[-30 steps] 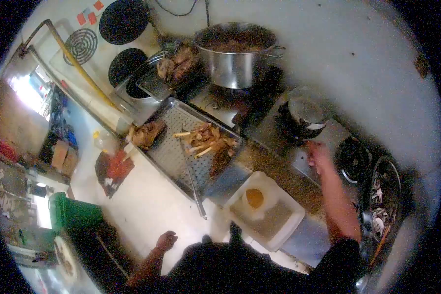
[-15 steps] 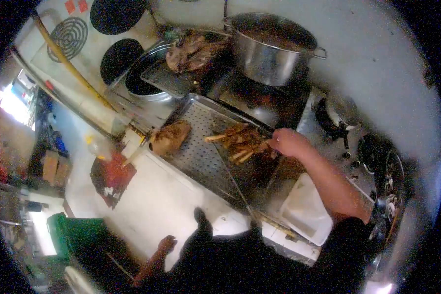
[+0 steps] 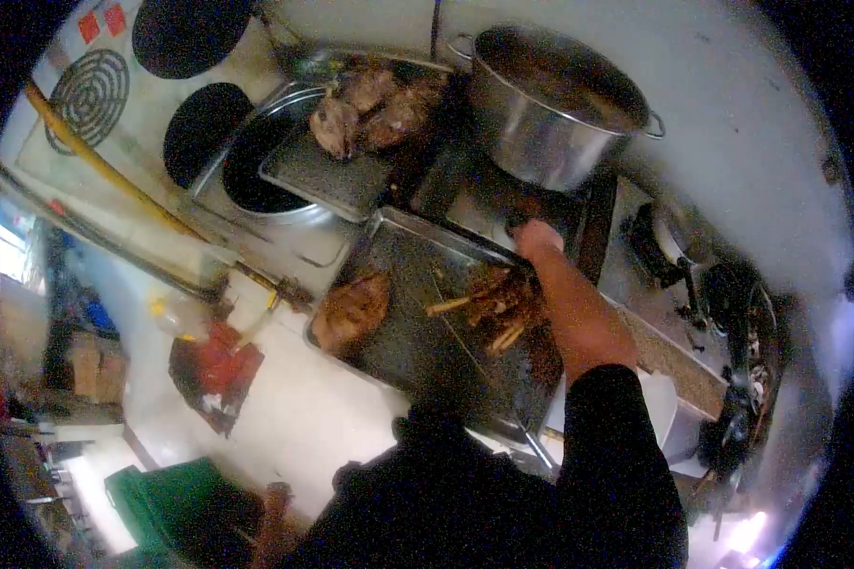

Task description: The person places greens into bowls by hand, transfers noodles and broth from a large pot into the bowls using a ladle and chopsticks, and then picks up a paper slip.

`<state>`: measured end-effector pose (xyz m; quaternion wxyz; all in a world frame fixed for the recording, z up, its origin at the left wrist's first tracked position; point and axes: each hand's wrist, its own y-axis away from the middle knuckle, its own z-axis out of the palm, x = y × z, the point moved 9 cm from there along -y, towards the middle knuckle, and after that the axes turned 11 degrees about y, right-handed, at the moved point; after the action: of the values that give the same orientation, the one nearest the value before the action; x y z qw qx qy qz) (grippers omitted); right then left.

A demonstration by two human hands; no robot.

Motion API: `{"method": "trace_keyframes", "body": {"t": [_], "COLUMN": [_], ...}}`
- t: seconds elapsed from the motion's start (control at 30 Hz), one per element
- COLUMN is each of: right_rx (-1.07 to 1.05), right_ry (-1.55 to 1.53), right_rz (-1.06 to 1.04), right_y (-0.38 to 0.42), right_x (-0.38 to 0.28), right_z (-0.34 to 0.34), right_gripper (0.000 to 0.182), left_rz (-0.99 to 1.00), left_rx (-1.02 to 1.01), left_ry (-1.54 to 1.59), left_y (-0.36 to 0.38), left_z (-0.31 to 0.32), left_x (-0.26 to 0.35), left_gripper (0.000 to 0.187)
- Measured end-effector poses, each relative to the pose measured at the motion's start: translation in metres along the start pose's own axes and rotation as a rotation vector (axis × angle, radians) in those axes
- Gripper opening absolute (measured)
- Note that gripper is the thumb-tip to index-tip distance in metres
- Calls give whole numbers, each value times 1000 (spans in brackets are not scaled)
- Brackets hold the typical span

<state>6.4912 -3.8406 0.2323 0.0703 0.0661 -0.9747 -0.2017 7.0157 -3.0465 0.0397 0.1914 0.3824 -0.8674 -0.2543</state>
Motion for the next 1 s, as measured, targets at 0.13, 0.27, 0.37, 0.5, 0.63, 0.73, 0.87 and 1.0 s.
{"method": "trace_keyframes", "body": {"t": [0.13,0.27,0.37,0.5,0.63,0.73,0.87,1.0], "right_rx": [66,-102,130,-14,302,188,150,98], "right_ry": [10,373,416,-492,-795,-636,-697,-725], "right_rz": [30,-242,-457,41,79,195,322,465], "right_y": [-44,-82,-63,-19,122,238,362,453], "right_x": [8,-15,-24,17,7,-18,-36,-28], "right_z": [12,29,16,24,19,50,93,184], "right_gripper": [36,38,38,31,23,19,25,29], "left_rz": [6,184,236,263,719,78,494,657], "left_rx": [-34,-96,-36,-44,-125,-458,-397,-506], "left_ry": [584,439,362,415,413,843,-233,228], "left_y": [16,-4,-27,-100,-190,-209,-250,-334], "left_z": [-7,-91,-125,-135,-122,-118,-137,-90], "left_x": [102,203,216,185,163,173,235,225], "left_gripper": [31,35,34,31,23,21,34,31]}}
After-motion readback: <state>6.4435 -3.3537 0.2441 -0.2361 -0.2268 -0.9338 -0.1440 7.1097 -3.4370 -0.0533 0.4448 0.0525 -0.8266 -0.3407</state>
